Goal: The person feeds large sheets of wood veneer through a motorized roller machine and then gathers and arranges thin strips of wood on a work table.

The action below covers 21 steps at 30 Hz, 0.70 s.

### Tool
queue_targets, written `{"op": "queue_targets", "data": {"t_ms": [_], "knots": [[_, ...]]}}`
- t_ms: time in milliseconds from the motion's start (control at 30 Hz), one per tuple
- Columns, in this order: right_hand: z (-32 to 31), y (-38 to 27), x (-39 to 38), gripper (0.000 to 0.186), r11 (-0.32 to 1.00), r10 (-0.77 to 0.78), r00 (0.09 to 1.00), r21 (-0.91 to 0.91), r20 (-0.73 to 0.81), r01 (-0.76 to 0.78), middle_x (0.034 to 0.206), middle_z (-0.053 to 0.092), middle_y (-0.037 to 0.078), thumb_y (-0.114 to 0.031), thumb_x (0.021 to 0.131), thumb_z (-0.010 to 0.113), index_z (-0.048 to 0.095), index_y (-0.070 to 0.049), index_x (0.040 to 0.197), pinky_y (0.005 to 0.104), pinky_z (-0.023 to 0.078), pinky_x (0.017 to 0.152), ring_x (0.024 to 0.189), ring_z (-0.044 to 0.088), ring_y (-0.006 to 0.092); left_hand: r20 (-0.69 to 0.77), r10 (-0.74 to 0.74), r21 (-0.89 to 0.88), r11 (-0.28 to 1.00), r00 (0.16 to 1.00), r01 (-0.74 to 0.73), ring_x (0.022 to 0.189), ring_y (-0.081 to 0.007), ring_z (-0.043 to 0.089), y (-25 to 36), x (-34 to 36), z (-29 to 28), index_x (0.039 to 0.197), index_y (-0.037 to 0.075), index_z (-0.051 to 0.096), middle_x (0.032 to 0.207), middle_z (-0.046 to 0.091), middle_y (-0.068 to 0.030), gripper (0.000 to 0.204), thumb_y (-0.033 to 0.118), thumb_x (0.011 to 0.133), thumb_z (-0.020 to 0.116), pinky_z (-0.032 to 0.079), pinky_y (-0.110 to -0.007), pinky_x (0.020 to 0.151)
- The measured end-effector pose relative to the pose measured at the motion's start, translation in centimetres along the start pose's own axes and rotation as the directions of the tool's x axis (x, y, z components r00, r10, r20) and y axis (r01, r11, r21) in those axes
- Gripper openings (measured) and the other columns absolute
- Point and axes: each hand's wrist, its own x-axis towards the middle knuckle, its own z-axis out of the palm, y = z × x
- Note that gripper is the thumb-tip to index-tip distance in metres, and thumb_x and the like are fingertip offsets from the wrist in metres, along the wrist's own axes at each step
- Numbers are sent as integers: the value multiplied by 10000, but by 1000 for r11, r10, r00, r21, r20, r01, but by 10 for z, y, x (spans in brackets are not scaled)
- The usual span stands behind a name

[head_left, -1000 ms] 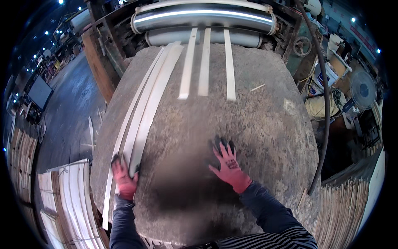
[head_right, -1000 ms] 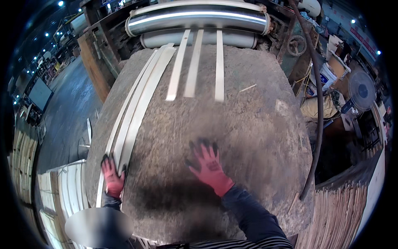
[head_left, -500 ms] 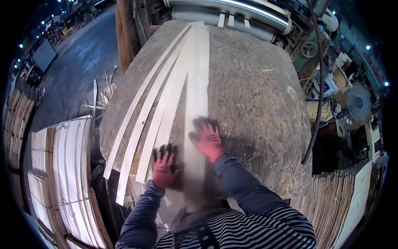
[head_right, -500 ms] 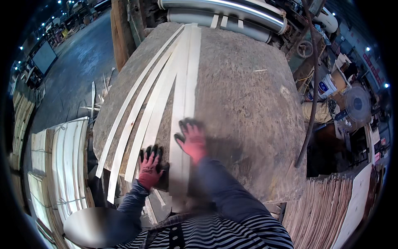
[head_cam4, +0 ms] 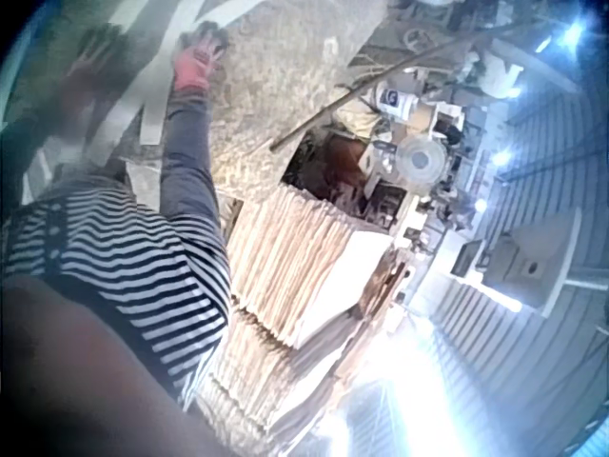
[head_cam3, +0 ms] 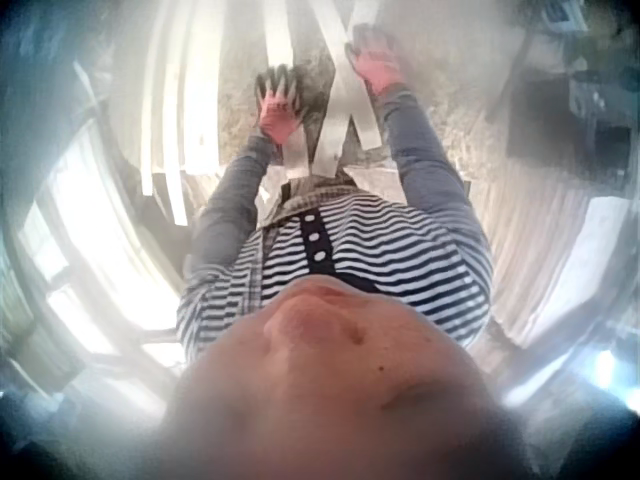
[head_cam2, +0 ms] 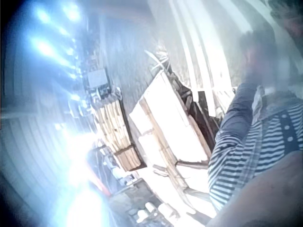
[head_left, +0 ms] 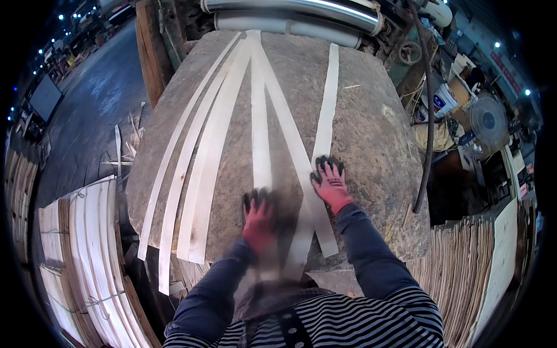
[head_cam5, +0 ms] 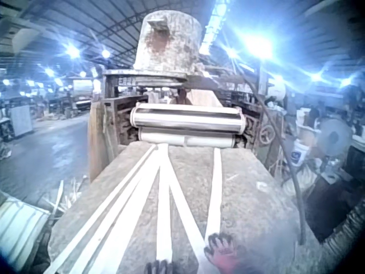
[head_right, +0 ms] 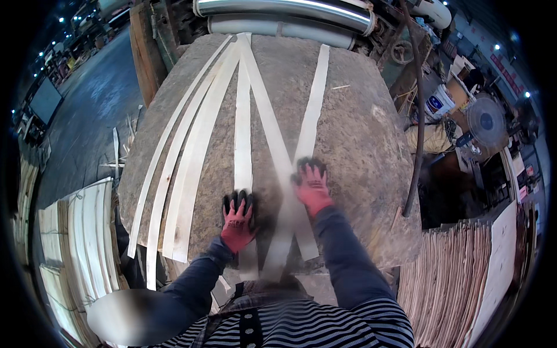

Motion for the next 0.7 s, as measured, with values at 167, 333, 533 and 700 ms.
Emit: {"op": "queue_targets", "data": {"t_ms": [167,333,533,700], "knots": [[5,-81,-42,508,985,-86,987,139,-137,105,1291,384,188,-342,841,452,420,-42,1249,550,232,997,1205,337,360,-74,-5,70,997,997,10,1234,-411,276,-44,59,2,1294,75,378,1343,325,-190,671,415,748,570,155,-559,1018],[8,-87,-25,509,977,-39,979,198,-200,80,1275,398,180,-329,832,464,420,-35,1245,555,223,998,1201,333,355,-65,58,176,983,996,-45,1233,-399,279,-78,112,-6,1293,66,373,1350,315,-172,644,382,763,556,170,-540,1023],[5,-30,54,628,977,51,970,213,-237,1,1316,339,207,-384,795,504,327,-112,1333,574,189,1002,1217,298,407,-196,26,101,995,980,-6,1206,-444,293,-46,111,-12,1258,45,416,1296,348,-244,619,360,750,577,180,-569,1005],[0,-34,82,576,974,-8,970,216,-241,62,1306,353,157,-430,773,556,454,-128,1253,569,216,995,1207,303,367,-78,13,69,998,997,-7,1203,-465,278,-51,127,-15,1285,42,377,1324,309,-239,690,335,714,630,186,-568,1003]]}}
